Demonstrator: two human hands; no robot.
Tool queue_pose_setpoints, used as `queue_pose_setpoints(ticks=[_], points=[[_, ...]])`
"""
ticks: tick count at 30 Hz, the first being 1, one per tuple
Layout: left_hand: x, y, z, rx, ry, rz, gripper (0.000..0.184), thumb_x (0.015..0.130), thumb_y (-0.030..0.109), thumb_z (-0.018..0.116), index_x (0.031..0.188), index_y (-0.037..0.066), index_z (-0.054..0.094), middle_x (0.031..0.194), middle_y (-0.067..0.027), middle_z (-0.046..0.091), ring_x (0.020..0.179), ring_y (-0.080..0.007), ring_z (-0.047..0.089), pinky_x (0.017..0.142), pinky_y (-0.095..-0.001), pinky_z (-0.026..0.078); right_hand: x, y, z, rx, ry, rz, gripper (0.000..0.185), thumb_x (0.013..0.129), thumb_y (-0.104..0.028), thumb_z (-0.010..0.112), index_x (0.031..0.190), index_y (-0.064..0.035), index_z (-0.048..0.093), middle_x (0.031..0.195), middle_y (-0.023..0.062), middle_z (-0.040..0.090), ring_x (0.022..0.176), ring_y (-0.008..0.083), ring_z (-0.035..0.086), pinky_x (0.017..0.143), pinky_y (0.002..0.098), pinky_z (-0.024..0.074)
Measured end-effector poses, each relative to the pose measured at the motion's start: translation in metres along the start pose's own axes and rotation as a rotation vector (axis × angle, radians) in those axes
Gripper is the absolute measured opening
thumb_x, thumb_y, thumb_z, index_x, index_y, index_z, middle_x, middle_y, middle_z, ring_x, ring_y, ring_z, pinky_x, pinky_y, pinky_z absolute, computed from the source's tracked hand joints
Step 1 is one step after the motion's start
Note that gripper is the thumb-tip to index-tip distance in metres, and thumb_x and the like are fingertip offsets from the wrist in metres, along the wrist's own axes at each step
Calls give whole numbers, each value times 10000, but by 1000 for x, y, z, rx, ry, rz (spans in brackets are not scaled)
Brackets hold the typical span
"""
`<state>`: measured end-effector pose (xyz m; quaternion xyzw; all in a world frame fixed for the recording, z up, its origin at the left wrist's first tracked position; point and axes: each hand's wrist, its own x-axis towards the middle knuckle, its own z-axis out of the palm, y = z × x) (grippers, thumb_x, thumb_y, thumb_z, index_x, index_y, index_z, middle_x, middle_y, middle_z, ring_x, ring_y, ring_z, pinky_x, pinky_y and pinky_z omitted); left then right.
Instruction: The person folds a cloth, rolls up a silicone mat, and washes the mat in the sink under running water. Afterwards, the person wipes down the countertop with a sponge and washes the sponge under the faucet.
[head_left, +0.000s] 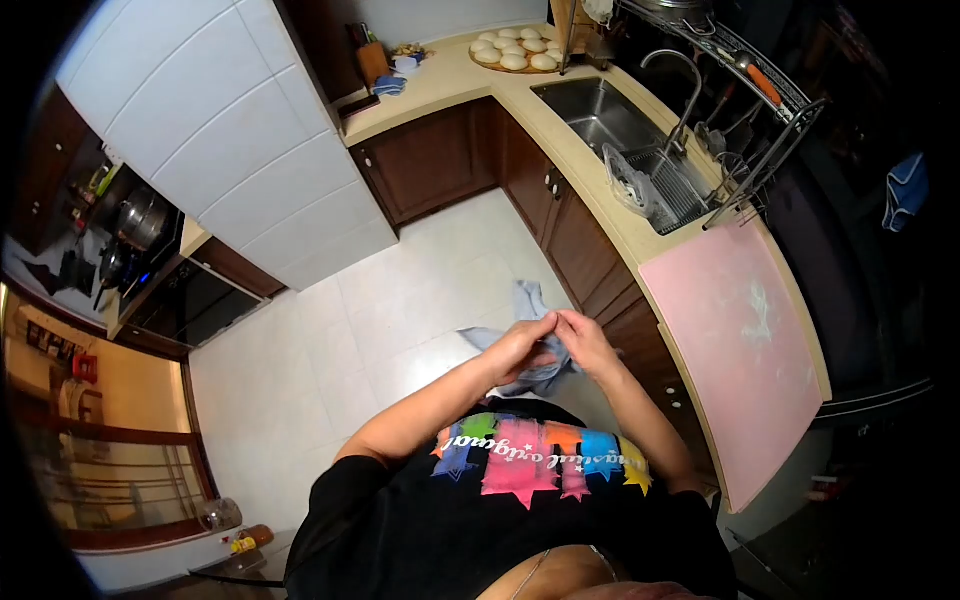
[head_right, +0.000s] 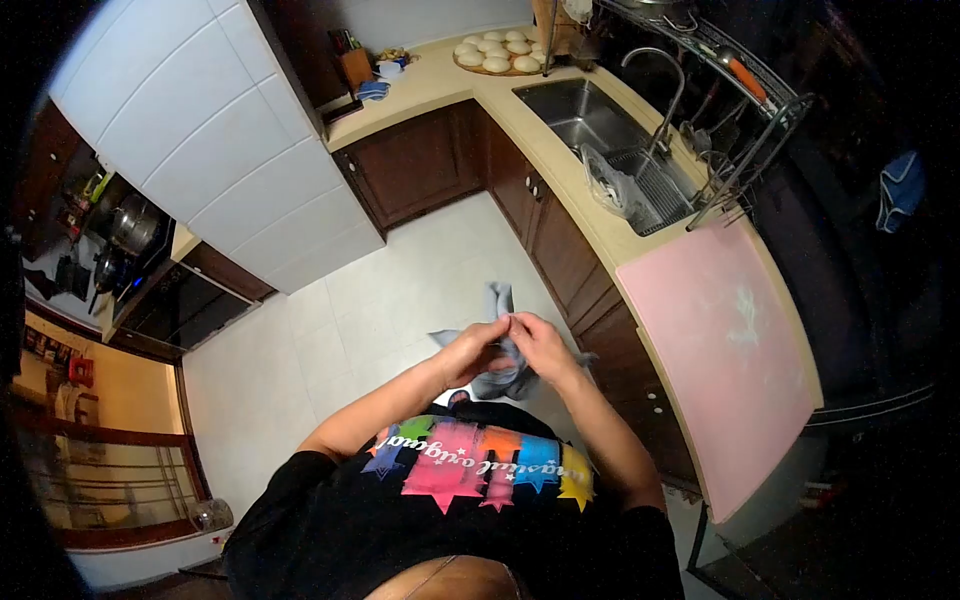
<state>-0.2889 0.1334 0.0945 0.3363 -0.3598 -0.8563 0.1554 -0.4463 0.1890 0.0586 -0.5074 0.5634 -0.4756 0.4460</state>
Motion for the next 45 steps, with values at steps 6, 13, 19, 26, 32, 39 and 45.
queue_pose_setpoints(ticks=[6,13,19,26,32,39,45], points=[[-2,13,-21,-235,-305,-143,470,901,454,516,1125,41,519,1109,-118,532,946,-193,571,810,-317,480,-5,-59,-27,-217,-226,19,326,784,-135,645,1073,6,589,898,74,641,831,125,592,717,279,479],[7,25,-31,1203,167,987,327,744,251,712,996,64,621,897,-94,636,887,-280,588,818,-368,438,15,-95,-70,-378,-139,-288,259,716,46,484,915,-8,642,883,86,605,843,185,584,782,272,445],[28,4,-61,1684,93,476,460,717,391,698,1032,68,613,1020,-122,605,1032,-298,543,871,-425,406,18,-138,-101,70,-122,-311,229,780,104,421,903,18,593,970,118,623,945,190,588,875,281,447],[21,35,-126,1901,58,632,264,695,292,735,870,107,667,997,-35,615,991,-213,566,875,-453,385,19,-129,-152,-466,50,-424,293,752,84,419,933,-9,630,1002,59,634,955,136,570,844,239,421],[-27,120,-86,2007,768,1302,295,726,201,679,1020,222,660,1051,-1,574,1040,-187,527,944,-455,306,13,-145,-139,-574,615,-613,299,801,74,445,1014,-16,634,1044,55,639,988,151,582,863,225,419],[-36,123,-121,2179,426,1070,171,793,200,616,936,172,706,1240,-34,523,1148,-192,486,1033,-475,276,10,-69,-133,-425,444,-220,263,783,75,464,976,-12,620,962,64,645,928,154,590,846,259,432],[-69,80,-137,1886,248,936,57,674,79,694,716,62,660,1231,-73,530,1088,-294,489,920,-432,397,-42,-14,-128,-552,143,-143,311,746,85,439,992,15,616,965,120,641,957,227,599,909,300,430]])
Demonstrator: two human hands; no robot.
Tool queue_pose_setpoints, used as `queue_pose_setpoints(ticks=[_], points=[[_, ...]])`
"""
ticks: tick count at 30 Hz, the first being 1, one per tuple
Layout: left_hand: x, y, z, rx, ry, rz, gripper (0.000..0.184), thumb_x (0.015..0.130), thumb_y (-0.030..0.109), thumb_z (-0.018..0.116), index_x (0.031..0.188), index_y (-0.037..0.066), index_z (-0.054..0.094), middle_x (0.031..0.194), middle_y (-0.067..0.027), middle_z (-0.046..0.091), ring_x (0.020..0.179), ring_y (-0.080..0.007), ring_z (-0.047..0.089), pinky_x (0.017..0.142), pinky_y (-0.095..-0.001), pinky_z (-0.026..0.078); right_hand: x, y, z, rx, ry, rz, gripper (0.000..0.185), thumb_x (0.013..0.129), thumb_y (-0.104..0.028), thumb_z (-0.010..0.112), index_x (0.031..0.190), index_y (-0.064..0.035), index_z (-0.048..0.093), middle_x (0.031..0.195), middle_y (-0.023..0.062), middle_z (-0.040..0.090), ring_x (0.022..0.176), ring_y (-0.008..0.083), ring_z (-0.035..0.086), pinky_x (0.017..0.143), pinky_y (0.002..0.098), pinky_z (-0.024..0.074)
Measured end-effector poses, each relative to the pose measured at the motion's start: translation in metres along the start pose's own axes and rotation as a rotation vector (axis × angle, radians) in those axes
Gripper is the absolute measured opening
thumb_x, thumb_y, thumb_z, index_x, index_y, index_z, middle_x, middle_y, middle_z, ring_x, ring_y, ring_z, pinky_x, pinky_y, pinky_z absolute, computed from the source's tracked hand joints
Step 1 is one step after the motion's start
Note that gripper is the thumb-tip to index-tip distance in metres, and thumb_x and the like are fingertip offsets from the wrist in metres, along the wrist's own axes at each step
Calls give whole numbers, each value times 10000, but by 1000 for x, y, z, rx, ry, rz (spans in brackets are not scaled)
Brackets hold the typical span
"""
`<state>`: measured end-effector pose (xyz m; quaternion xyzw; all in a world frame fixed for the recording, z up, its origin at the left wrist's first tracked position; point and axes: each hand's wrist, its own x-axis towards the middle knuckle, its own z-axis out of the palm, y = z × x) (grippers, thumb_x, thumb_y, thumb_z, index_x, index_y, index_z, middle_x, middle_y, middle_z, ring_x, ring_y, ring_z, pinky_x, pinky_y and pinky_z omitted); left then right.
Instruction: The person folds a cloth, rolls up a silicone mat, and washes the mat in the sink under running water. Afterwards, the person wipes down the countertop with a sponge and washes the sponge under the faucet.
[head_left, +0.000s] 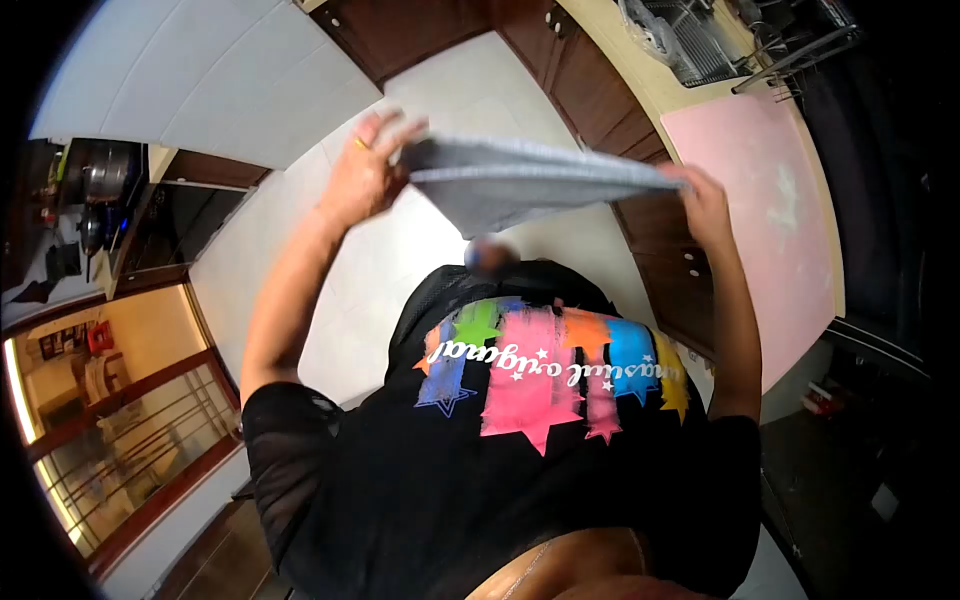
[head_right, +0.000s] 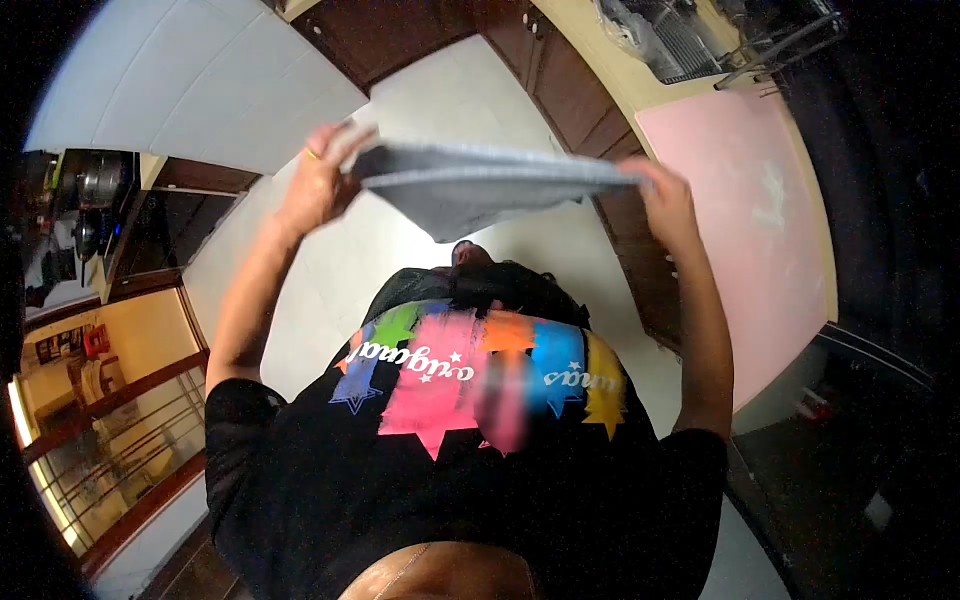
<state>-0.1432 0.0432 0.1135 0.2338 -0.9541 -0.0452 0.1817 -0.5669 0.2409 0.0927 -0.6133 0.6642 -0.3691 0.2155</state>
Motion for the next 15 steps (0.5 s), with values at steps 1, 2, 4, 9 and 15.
queue_pose_setpoints(ticks=[1,2,4,9,15], points=[[-23,2,10,-122,-164,-2,76,658,62,708,713,50,657,1157,-95,570,1050,-296,524,901,-417,421,-20,3,1,15,-111,33,304,740,76,435,987,24,604,980,135,636,966,253,597,919,331,434],[-46,3,19,-240,-327,-24,95,642,45,722,710,37,655,1084,-117,610,1013,-299,560,882,-401,445,-44,12,4,57,-224,151,300,740,64,438,993,21,594,977,135,629,964,255,593,912,337,436],[-82,22,25,-486,-599,-61,116,648,46,735,723,18,651,965,-145,648,958,-303,599,835,-380,476,-86,28,6,184,-490,299,178,828,-37,506,977,-12,600,913,74,612,875,179,574,804,313,453],[-113,43,34,-799,-545,-416,168,698,84,739,694,-11,602,857,-143,655,798,-272,626,702,-358,487,-134,16,32,584,-700,659,170,866,-169,586,969,-38,618,902,26,597,827,125,553,762,285,449],[-62,29,71,-1023,-258,-907,240,807,177,662,625,40,585,598,12,544,568,-78,470,540,-243,385,-81,44,60,1008,-32,734,286,827,-26,533,1100,58,540,989,115,608,901,202,586,830,322,465]])
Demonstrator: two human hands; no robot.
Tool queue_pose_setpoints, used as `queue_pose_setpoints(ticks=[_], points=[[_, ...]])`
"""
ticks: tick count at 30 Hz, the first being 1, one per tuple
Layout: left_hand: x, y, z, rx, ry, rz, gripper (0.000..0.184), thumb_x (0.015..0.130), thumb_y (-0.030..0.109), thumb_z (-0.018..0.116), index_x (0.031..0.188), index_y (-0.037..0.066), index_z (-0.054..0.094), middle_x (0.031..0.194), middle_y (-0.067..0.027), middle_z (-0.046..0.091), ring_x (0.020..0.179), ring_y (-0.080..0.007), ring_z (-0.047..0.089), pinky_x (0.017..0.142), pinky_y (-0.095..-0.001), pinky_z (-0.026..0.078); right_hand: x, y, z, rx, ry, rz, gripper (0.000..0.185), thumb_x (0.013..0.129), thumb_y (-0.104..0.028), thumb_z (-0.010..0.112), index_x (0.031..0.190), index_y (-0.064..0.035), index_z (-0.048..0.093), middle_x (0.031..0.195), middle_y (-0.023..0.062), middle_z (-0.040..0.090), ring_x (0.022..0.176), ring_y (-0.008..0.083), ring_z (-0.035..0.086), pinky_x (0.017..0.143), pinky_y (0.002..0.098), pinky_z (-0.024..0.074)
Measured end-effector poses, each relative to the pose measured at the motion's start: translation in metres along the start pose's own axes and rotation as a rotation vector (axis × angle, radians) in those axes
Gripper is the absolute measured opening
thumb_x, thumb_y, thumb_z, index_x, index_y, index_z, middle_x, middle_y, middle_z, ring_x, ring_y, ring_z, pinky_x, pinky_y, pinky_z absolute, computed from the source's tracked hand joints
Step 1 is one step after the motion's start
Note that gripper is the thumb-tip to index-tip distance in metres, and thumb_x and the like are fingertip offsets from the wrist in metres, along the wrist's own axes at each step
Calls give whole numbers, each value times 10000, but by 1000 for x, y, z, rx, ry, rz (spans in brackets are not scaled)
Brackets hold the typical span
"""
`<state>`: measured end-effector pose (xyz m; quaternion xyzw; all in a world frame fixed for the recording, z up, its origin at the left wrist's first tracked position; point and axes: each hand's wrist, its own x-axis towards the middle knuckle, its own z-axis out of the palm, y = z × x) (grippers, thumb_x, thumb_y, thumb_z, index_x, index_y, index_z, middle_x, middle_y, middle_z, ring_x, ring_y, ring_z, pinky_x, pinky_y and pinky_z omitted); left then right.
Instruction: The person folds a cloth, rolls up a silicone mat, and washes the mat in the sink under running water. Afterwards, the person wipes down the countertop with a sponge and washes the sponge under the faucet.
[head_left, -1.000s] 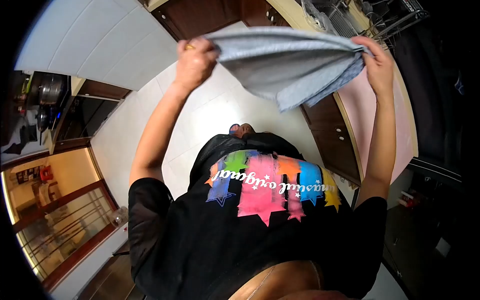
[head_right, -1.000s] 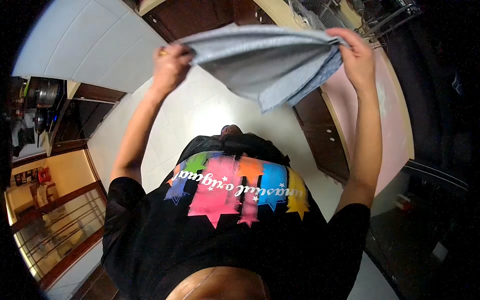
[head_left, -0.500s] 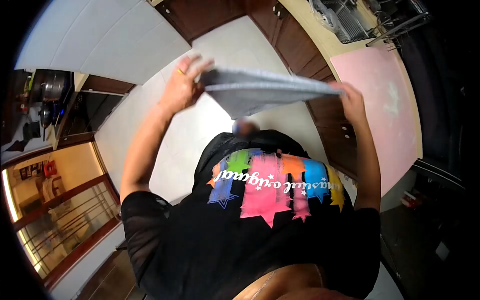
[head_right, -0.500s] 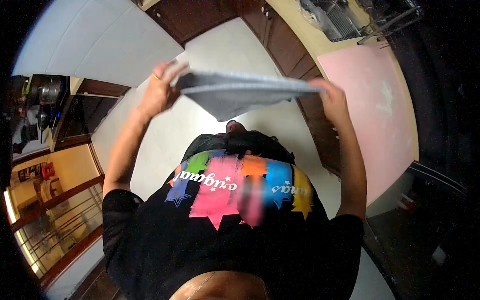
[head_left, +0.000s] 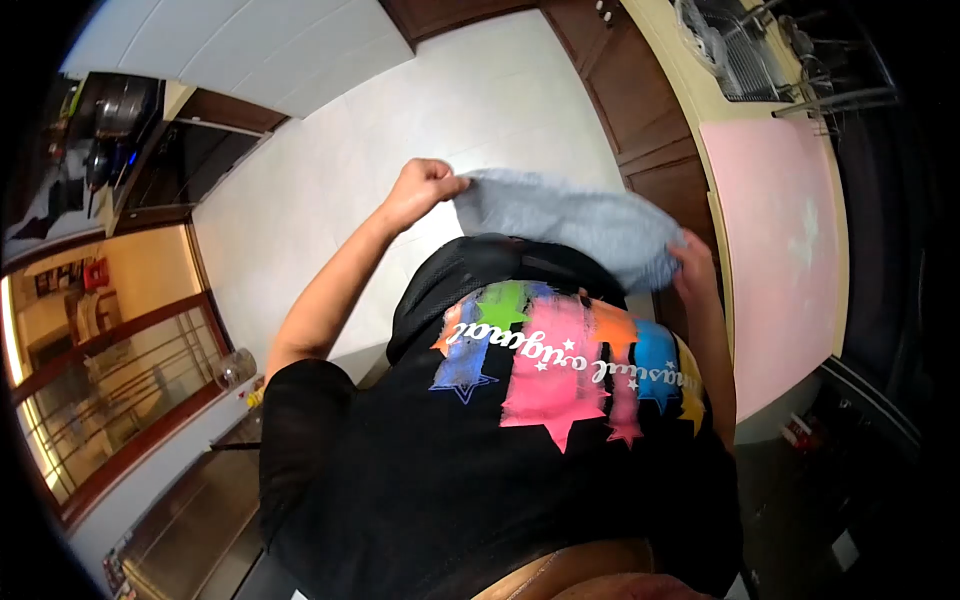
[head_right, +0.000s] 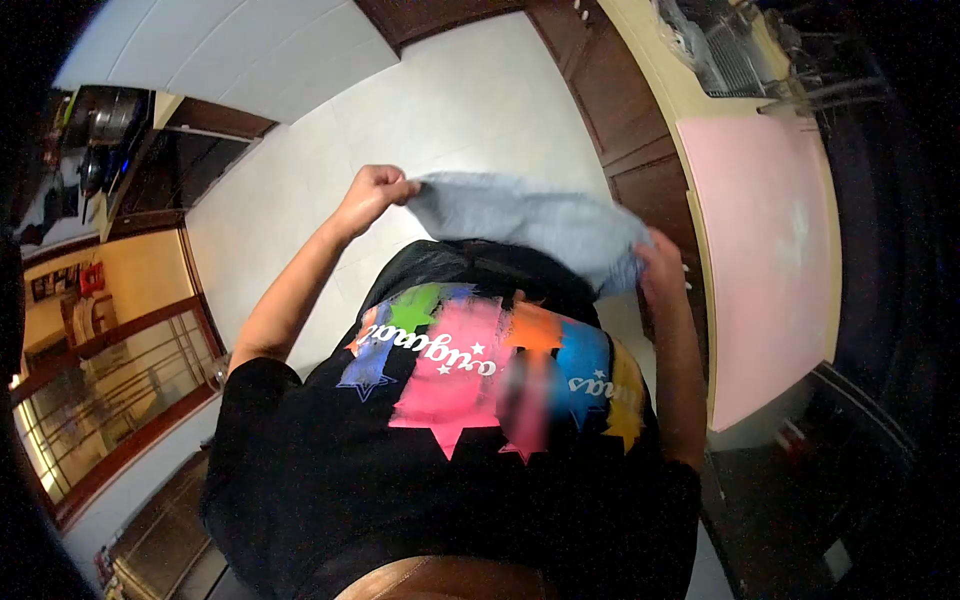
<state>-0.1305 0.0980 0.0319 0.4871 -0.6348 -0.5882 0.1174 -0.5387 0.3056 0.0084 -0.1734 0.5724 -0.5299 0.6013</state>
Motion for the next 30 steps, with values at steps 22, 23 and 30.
queue_pose_setpoints(ticks=[22,23,30], points=[[40,100,69,561,-79,428,452,625,215,799,991,7,634,823,-125,625,791,-294,602,712,-362,477,9,-86,102,-591,-301,-628,166,820,24,573,972,18,638,1009,79,644,958,142,588,851,267,451],[30,103,66,517,-73,452,329,647,184,791,883,6,647,797,-100,630,733,-251,600,679,-330,473,4,-86,97,-583,-293,-636,169,817,27,577,975,17,638,1012,76,645,958,143,588,851,269,452],[11,84,84,-451,-441,-184,286,771,101,722,1000,17,572,838,-50,639,709,-113,590,642,-235,478,-26,-19,67,-129,-88,-211,379,827,-19,580,1203,-45,536,978,62,600,870,110,579,780,239,475]])
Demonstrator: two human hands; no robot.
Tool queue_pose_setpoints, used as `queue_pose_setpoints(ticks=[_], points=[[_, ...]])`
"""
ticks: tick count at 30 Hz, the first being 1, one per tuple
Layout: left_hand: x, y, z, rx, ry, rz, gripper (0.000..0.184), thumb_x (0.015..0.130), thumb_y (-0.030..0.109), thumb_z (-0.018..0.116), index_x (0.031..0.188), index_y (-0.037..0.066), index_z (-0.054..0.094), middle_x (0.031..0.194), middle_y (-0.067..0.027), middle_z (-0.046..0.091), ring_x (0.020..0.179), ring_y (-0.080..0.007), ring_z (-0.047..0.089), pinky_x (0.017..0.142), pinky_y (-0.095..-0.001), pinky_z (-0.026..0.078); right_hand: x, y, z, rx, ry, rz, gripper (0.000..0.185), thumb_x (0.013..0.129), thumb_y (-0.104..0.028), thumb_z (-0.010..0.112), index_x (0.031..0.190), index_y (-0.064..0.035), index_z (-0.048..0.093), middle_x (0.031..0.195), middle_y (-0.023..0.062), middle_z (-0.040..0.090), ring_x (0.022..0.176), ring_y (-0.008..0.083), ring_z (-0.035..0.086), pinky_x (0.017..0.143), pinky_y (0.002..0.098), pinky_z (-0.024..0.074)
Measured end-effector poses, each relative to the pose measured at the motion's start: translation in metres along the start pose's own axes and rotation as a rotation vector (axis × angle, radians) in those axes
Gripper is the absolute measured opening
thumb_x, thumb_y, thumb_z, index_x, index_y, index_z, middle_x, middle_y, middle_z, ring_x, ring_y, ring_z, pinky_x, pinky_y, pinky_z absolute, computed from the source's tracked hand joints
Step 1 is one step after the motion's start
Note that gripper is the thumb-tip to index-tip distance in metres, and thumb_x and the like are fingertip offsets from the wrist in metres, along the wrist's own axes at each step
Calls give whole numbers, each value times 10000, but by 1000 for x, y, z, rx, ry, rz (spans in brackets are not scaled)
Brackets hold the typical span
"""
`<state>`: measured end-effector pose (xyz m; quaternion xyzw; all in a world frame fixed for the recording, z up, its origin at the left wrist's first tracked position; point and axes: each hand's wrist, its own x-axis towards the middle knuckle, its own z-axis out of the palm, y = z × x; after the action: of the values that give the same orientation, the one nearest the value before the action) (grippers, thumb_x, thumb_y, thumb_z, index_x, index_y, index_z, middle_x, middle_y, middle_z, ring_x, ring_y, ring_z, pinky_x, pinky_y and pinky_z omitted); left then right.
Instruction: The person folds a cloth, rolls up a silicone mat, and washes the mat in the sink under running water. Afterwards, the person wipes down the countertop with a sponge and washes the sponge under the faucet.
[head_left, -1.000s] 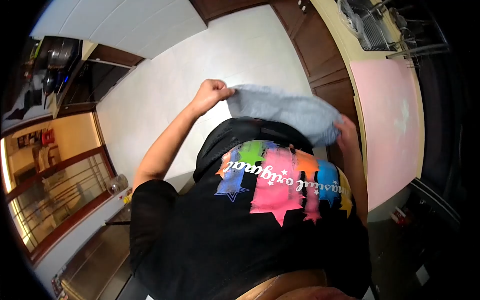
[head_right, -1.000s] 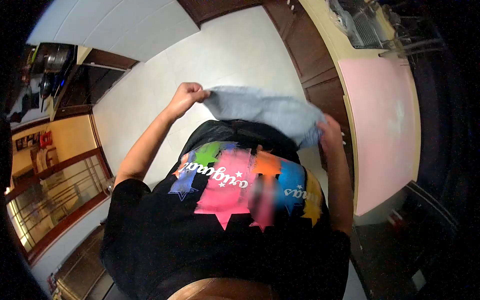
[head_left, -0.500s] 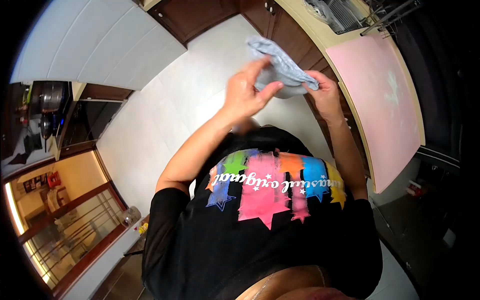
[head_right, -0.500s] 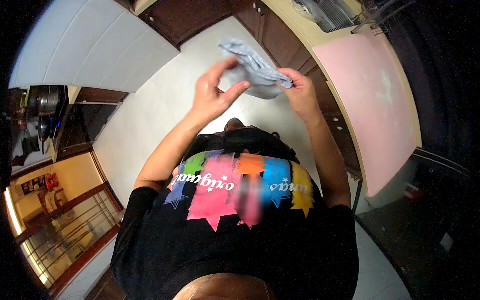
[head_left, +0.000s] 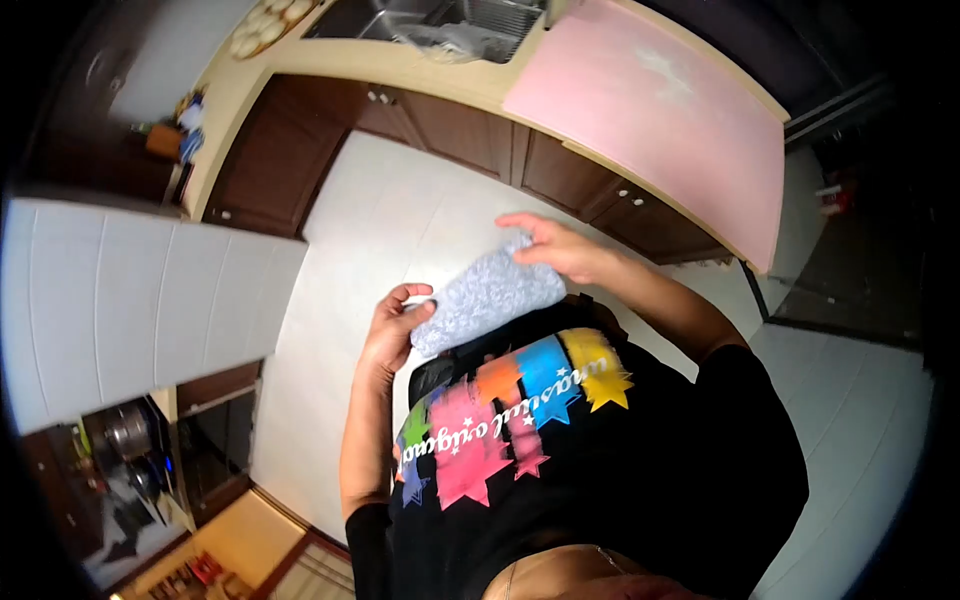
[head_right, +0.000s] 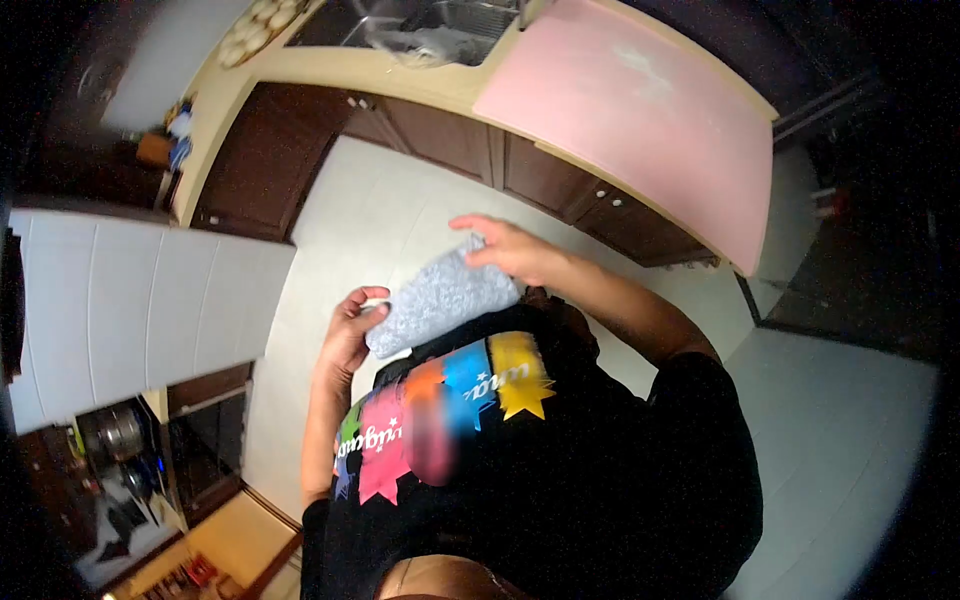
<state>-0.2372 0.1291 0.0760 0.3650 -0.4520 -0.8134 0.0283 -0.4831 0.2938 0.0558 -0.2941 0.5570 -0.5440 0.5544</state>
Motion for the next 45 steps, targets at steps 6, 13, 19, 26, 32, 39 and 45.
queue_pose_setpoints(ticks=[6,13,19,26,32,39,45], points=[[35,-13,16,1242,-63,838,441,818,241,669,1165,-4,548,1153,-177,580,983,-282,596,770,-362,507,-14,63,-10,365,-29,347,437,761,37,564,1194,-13,533,1055,121,589,916,188,591,777,303,503],[37,12,64,897,-354,106,366,862,178,628,1147,-41,562,891,-111,659,761,-173,610,716,-304,497,-1,13,2,279,380,269,369,830,-101,622,1171,-1,521,1018,131,592,885,210,600,750,326,510],[58,22,43,-45,38,-71,192,904,111,539,1012,-39,590,906,-126,652,770,-211,642,711,-348,532,1,-4,11,-451,491,-421,375,893,-100,557,1257,-65,473,1055,69,595,905,131,564,781,268,473],[35,31,59,-73,-195,-38,228,902,158,571,1036,-25,580,961,-119,640,830,-185,625,757,-309,515,8,8,27,-742,-62,-593,952,752,-576,637,1435,-76,202,1380,249,331,1252,385,357,1044,450,297],[11,28,55,379,-227,-32,534,758,203,750,1172,-39,517,1041,-115,608,961,-204,573,861,-328,450,4,27,41,-387,-240,-174,587,798,-404,684,1202,-28,486,1050,137,604,963,217,576,844,341,459],[-4,53,62,814,35,608,874,637,57,812,1351,-23,315,1243,-153,486,1121,-251,488,1009,-347,341,9,-17,37,-200,-101,-399,438,853,-205,659,1210,-4,504,1058,42,609,961,99,528,848,256,442],[0,77,79,390,-92,359,417,797,-31,639,1184,-30,485,1022,-71,593,903,-145,574,815,-269,468,-1,-39,33,-310,247,-474,460,843,-287,665,1182,-13,519,1051,116,609,971,191,563,868,323,443]])
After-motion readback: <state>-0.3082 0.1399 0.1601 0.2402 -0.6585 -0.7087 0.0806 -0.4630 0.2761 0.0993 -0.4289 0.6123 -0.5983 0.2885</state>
